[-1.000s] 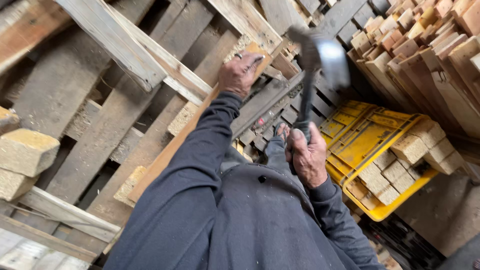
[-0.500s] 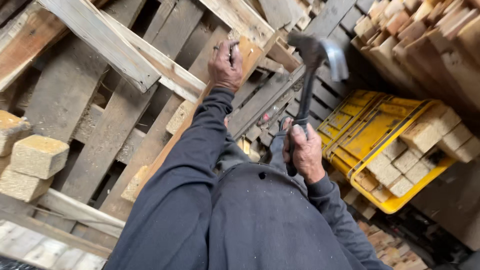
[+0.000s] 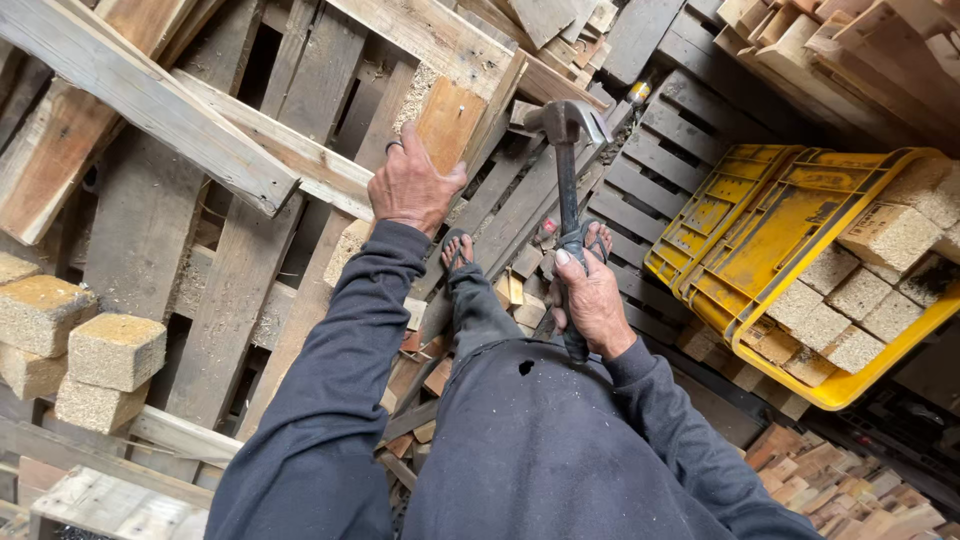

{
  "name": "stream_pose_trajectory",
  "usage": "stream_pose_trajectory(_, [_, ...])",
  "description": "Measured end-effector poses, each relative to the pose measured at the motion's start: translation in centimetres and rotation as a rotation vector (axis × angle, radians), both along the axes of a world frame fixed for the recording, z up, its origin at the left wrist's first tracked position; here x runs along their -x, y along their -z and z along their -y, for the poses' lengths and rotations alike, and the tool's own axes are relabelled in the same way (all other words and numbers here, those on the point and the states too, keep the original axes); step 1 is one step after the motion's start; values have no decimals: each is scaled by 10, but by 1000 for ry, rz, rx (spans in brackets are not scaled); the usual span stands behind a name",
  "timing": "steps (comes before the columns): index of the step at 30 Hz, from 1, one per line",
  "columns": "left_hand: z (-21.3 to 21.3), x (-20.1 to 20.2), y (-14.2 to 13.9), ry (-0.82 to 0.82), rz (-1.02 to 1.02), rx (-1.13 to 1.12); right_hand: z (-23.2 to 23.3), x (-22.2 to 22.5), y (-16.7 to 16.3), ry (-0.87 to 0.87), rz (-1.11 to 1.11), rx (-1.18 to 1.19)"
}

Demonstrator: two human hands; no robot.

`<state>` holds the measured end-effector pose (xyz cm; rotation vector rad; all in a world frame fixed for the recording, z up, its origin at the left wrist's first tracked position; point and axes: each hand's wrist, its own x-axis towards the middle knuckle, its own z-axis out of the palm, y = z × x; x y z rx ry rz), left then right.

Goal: The person repeatedly picks up nails from a wooden box and hammers them into small wooden blocks placed on a workbench. The person uses a hammer to drive nails into the wood, then moves the blocks aside and repeats the process with new blocks.

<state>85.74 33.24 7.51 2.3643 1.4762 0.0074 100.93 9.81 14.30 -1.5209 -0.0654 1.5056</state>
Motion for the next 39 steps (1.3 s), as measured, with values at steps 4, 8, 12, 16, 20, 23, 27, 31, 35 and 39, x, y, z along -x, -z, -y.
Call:
stream_pose_trajectory(4, [2,-5,7,-24,-12,33,-12,-11,-7,-65,43,16])
stream_pose_trajectory(8, [2,-6,13,-86,6,82,-40,-18,-8,-179,131,-75])
stream_pose_trajectory(12, [-3,-6,20,-82,50,102,-58,-17,-3,-289,209,-54])
stream_pose_trajectory(16, [-2,-3,20,-64,125,1,-60,-13,6,-395,356,-21])
stream_pose_trajectory(20, [4,11,6,-105,18,137,-57,-13,14,-426,400,1])
stream_pose_trajectory(23, [15,32,-5,-127,-100,273,-53,-16,16,-409,393,-19])
stream_pose_trajectory(27, [12,41,-8,-71,-143,129,-51,-16,13,-394,366,-26])
stream_pose_trajectory(31, [3,42,-7,-52,-176,135,-53,-14,8,-365,316,30])
stream_pose_trajectory(35, [1,40,-6,-54,-140,104,-56,-16,6,-395,337,-9])
stream_pose_trajectory(39, [6,38,-2,-69,-113,110,-52,-19,9,-406,338,-2])
